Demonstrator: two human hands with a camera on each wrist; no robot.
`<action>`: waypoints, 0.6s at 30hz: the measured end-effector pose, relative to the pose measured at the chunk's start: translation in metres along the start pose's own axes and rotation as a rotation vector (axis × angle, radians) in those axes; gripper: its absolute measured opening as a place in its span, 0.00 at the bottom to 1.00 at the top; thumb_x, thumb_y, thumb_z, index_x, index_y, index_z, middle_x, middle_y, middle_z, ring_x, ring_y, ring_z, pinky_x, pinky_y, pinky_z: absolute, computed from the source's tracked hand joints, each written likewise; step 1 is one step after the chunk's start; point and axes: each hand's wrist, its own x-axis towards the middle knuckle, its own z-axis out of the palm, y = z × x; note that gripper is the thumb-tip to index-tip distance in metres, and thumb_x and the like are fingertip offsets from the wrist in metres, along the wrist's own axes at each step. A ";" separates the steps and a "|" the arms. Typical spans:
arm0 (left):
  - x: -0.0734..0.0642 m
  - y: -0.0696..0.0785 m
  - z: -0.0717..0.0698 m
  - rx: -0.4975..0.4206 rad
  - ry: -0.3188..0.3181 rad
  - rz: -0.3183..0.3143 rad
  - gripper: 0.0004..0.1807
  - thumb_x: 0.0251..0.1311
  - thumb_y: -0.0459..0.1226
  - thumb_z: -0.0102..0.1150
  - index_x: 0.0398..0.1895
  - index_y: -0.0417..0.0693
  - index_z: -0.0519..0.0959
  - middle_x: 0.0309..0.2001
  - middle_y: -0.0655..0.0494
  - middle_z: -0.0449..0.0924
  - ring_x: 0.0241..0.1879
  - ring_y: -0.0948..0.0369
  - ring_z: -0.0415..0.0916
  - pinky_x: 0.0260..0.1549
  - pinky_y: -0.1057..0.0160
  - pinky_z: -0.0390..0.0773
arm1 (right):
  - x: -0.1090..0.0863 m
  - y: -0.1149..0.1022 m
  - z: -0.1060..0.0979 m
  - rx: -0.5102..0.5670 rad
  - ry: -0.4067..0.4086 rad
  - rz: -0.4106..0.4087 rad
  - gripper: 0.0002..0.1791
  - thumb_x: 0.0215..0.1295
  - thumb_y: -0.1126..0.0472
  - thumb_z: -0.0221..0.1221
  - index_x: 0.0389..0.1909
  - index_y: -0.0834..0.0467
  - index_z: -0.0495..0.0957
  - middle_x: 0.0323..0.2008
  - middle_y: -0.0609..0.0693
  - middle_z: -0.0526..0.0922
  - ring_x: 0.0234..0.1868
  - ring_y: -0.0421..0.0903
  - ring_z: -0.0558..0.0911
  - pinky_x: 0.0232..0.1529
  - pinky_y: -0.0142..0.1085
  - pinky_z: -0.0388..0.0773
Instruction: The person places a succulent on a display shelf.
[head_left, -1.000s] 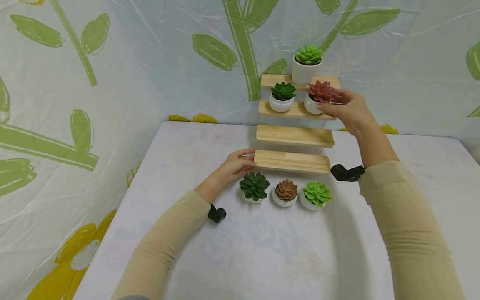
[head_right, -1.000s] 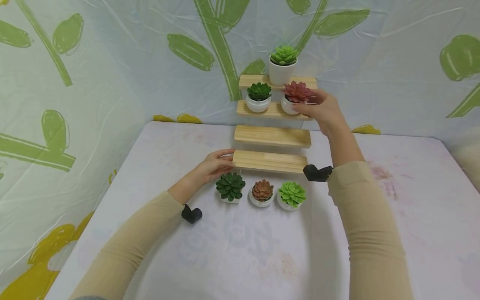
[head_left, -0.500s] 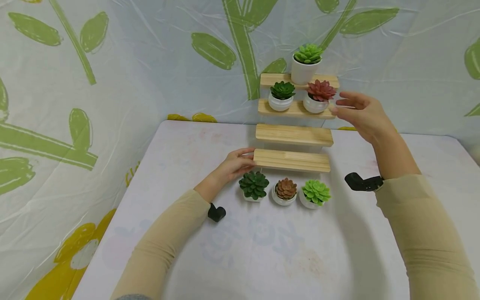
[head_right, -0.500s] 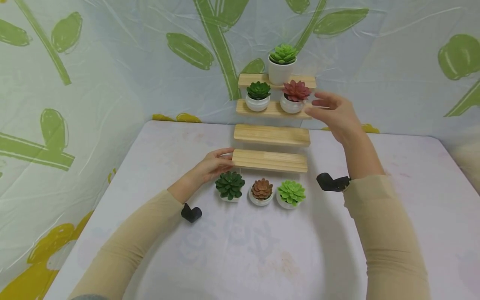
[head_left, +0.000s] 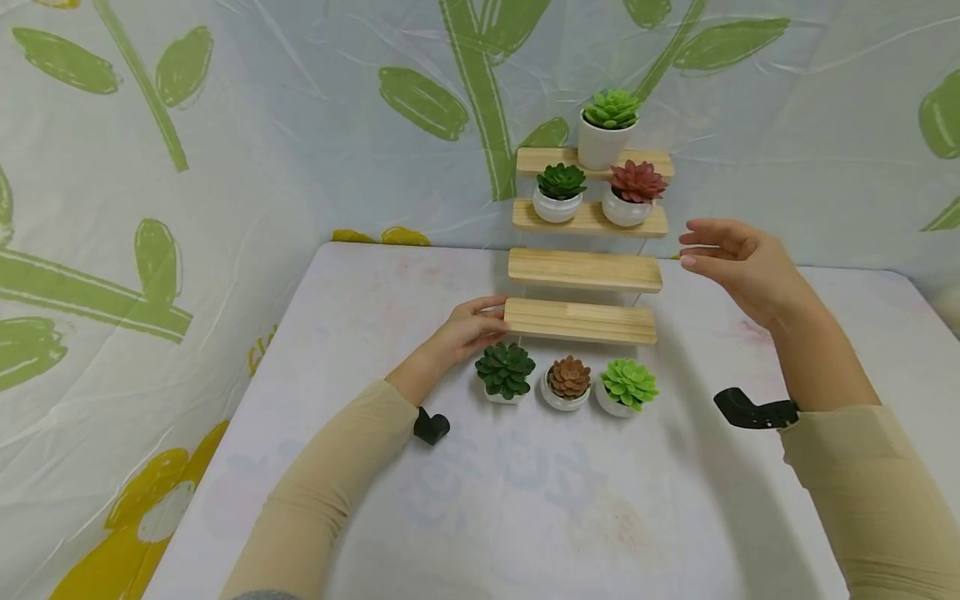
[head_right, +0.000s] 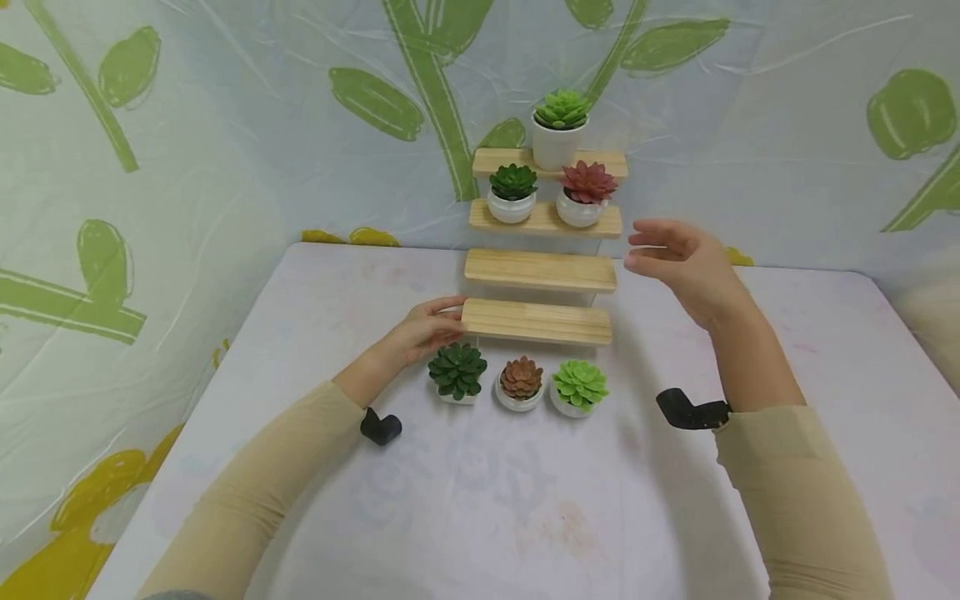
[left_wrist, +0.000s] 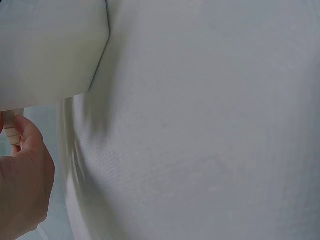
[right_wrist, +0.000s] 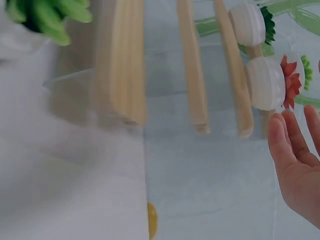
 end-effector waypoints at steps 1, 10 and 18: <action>0.000 0.000 0.000 0.000 0.000 0.000 0.31 0.55 0.18 0.54 0.64 0.41 0.68 0.59 0.41 0.70 0.50 0.53 0.72 0.54 0.57 0.70 | -0.002 0.002 0.000 -0.005 -0.020 -0.002 0.22 0.59 0.79 0.54 0.50 0.55 0.78 0.44 0.47 0.80 0.44 0.40 0.78 0.43 0.25 0.75; -0.001 -0.001 0.000 0.000 -0.002 0.003 0.31 0.55 0.18 0.54 0.63 0.41 0.68 0.59 0.41 0.70 0.51 0.53 0.72 0.54 0.57 0.70 | -0.028 0.020 0.003 -0.202 -0.157 0.017 0.25 0.59 0.79 0.54 0.56 0.57 0.74 0.50 0.44 0.78 0.49 0.38 0.76 0.44 0.26 0.75; 0.001 -0.001 -0.001 -0.003 0.006 0.006 0.31 0.54 0.18 0.54 0.63 0.42 0.68 0.59 0.41 0.70 0.50 0.53 0.72 0.51 0.59 0.71 | -0.055 0.038 0.007 -0.327 -0.256 0.051 0.26 0.60 0.77 0.55 0.58 0.58 0.70 0.50 0.44 0.77 0.49 0.36 0.77 0.44 0.26 0.75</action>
